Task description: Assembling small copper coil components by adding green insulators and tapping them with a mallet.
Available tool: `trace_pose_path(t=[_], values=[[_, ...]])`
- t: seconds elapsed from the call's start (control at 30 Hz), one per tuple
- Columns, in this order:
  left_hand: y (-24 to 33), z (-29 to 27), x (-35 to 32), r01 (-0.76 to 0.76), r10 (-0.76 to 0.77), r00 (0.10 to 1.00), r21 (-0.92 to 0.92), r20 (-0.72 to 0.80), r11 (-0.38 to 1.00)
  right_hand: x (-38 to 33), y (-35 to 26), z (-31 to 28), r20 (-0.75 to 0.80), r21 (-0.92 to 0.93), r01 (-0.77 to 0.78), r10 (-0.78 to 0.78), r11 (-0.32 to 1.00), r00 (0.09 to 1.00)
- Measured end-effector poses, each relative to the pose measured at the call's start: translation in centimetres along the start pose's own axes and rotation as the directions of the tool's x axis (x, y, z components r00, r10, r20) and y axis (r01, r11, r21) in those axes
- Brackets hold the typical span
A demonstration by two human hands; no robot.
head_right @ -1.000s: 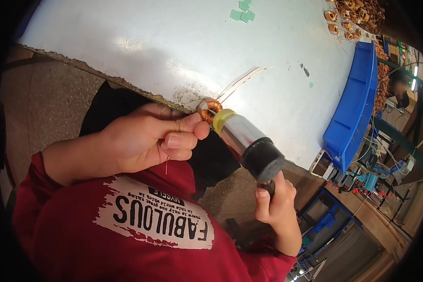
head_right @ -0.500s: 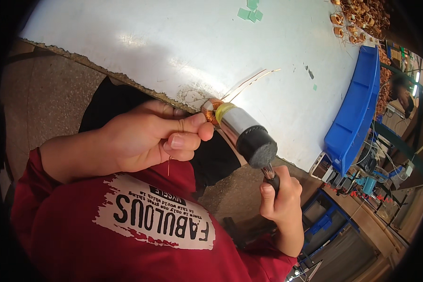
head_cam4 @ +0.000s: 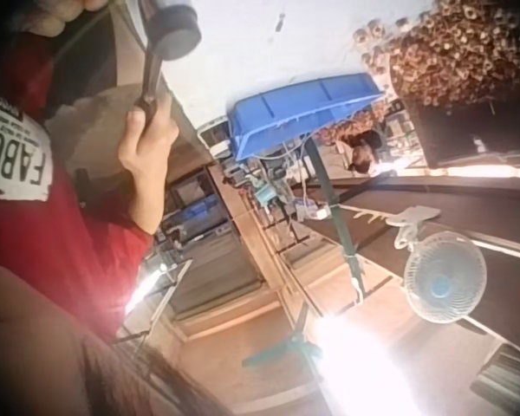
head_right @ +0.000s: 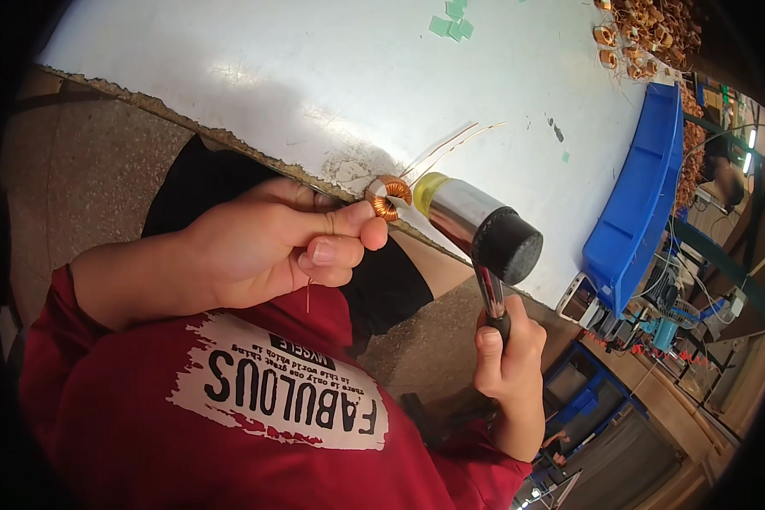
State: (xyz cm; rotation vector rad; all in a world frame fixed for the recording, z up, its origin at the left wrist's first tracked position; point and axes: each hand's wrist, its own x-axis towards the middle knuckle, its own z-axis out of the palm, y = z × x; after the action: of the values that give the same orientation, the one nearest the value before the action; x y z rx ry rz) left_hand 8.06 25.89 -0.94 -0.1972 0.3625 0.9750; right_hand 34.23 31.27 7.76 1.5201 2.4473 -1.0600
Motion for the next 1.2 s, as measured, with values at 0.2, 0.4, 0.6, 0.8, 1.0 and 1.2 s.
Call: trace_pose_path(t=[0.2, 0.4, 0.6, 0.8, 1.0, 1.2], values=[[-0.3, -0.4, 0.0, -0.050, 0.055, 0.997, -0.093, 0.057, 0.994, 0.2, -0.3, 0.1, 0.027, -0.056, -0.018, 0.019, 0.998, 0.999], [-0.1, 0.0, -0.1, -0.019, 0.019, 1.000, -0.014, 0.005, 1.000, 0.1, 0.1, 0.3, 0.025, -0.073, 0.001, 0.001, 0.997, 1.000], [-0.1, 0.1, -0.1, -0.021, 0.021, 1.000, -0.016, -0.001, 1.000, -0.4, 0.6, 0.2, -0.025, -0.048, 0.024, -0.025, 0.999, 0.999], [-0.3, -0.2, -0.2, -0.014, 0.014, 1.000, -0.008, 0.014, 1.000, -1.1, 0.7, 0.6, -0.129, -0.019, 0.105, -0.107, 0.994, 0.986], [-0.6, -0.7, 0.1, -0.019, 0.020, 0.998, -0.005, 0.058, 1.000, -0.7, 1.9, 1.3, -0.145, 0.121, 0.376, -0.358, 0.919, 0.922], [-0.2, -0.3, -0.2, -0.023, 0.021, 0.999, 0.050, 0.033, 0.998, -1.7, 1.5, 2.8, -0.332, 0.686, 0.465, -0.328, 0.559, 0.884]])
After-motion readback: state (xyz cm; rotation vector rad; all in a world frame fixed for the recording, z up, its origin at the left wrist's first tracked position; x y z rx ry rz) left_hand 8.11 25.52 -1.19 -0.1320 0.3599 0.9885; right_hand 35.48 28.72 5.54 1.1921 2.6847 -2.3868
